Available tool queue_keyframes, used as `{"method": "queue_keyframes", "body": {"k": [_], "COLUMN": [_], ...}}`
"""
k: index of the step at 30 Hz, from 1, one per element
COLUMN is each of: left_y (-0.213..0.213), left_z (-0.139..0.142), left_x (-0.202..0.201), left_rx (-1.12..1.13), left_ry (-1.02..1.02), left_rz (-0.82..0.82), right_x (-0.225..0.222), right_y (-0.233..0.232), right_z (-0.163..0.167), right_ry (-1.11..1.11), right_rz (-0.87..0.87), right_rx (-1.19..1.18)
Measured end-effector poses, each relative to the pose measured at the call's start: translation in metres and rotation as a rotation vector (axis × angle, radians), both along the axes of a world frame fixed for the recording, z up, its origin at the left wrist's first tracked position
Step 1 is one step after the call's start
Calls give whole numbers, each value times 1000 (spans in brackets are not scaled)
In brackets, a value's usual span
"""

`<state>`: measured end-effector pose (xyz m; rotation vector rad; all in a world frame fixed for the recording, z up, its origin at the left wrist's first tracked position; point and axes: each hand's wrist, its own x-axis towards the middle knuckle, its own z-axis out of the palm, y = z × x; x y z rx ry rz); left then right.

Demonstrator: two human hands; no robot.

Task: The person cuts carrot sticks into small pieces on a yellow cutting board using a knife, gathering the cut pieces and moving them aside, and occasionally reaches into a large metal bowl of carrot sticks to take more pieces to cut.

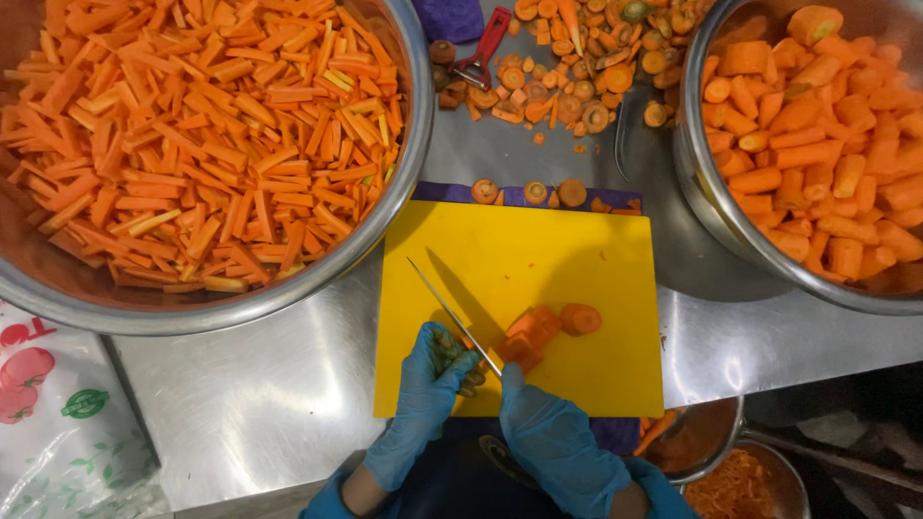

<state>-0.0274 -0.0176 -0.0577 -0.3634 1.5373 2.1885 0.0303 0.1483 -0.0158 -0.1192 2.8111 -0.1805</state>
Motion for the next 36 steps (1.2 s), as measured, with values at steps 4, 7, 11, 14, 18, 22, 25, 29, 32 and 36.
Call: {"method": "queue_keyframes", "body": {"k": [4, 7, 11, 14, 18, 22, 25, 29, 32, 36], "left_y": [0, 2, 4, 2, 1, -1, -6, -10, 23, 110], "left_z": [-2, -3, -2, -2, 0, 12, 32, 66, 82, 83], "left_x": [3, 4, 5, 5, 4, -3, -18, -35, -54, -87], "left_rx": [8, 44, 6, -7, -52, -145, -265, -502, -690, -934], "left_ry": [2, 23, 46, 47, 154, 91, 224, 645, 1204, 1183], "left_rz": [-15, -24, -45, -71, -46, -126, -102, -115, -440, -897], "right_x": [4, 2, 0, -5, -8, -13, -6, 23, 37, 31], "right_y": [-1, 3, 9, 3, 0, 16, 35, 44, 40, 24], "right_z": [2, 2, -7, -27, -44, -33, -15, -9, -16, -28], "right_ry": [97, -55, 33, -43, 154, 20, 17, 85, -212, 210], "right_rz": [124, 70, 205, 125, 116, -95, -349, -429, -206, 206], "right_rx": [129, 108, 109, 131, 37, -230, -443, -434, -473, -689]}}
